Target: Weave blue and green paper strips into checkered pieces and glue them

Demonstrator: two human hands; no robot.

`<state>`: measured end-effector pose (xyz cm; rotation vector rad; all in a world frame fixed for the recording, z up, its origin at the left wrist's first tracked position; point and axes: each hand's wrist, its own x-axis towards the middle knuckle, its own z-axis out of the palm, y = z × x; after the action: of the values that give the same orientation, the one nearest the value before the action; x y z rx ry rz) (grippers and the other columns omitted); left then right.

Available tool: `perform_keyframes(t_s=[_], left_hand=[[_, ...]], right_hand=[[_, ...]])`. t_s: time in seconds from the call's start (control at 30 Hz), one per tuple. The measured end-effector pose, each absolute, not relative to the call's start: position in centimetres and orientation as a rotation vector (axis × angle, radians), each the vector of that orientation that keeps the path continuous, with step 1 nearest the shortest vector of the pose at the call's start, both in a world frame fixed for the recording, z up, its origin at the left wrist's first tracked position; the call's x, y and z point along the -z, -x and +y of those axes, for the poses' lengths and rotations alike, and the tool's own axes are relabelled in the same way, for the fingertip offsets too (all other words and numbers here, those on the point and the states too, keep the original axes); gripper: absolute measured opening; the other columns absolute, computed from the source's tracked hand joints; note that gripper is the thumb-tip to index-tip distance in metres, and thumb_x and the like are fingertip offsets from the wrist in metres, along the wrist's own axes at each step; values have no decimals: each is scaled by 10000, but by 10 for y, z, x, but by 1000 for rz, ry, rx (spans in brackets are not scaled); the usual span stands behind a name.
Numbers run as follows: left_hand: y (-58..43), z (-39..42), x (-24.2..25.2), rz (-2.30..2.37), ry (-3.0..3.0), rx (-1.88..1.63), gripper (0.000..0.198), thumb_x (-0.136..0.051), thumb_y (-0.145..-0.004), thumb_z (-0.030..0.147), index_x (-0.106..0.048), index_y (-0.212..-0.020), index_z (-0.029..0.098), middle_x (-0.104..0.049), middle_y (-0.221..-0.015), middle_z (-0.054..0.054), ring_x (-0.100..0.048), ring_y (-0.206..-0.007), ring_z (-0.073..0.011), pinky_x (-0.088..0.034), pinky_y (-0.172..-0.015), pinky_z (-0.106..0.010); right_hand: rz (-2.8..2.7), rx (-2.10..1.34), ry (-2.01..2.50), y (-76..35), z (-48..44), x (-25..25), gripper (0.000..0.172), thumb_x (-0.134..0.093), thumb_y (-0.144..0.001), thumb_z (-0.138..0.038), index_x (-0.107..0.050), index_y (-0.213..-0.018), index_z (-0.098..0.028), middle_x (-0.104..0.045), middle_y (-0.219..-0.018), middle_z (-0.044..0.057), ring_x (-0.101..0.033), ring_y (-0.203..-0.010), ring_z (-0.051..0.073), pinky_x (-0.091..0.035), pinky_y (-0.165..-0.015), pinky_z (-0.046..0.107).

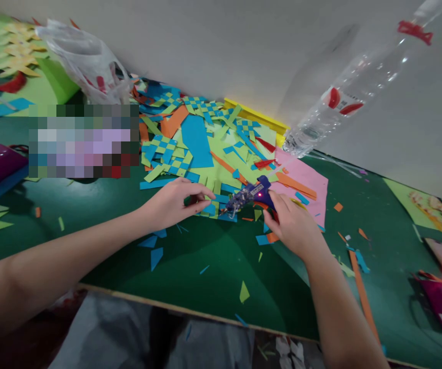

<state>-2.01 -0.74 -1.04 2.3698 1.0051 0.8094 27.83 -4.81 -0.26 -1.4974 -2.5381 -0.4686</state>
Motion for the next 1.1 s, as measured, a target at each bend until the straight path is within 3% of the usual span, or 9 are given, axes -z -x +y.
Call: perform_keyframes(t_s=[0.73,0.97,1.1], left_hand=[[20,-7,10,993,-2391,-815,202,-547,-908,320,-698,-965,198,-695,-678,18,-632,-667,-130,-466,-740,-251],[20,-7,12,1025,-2396,-788,214,-539,-914,336,-694,-984,206,-698,-696,19,-635,-693,-135,-456,-781,-270],[20,-7,12,1025,-2394,-779,226,-531,-918,344,-694,-990,205,-699,-703,16,-636,-699,-137,-457,-780,-272]], right_hand=[[-2492,575,1441,-282,-47,1,443,-458,-935,-331,-513,-1288,-68,-691,-1076,157,-680,-890,265,-557,-717,368],[-2457,660,1435,-280,-47,-5,434,-472,-914,-361,-533,-1251,-95,-706,-988,126,-678,-784,234,-515,-605,332],[-2439,689,1403,-281,-48,-7,420,-488,-891,-331,-528,-1247,-114,-710,-1021,124,-678,-823,231,-522,-657,328]])
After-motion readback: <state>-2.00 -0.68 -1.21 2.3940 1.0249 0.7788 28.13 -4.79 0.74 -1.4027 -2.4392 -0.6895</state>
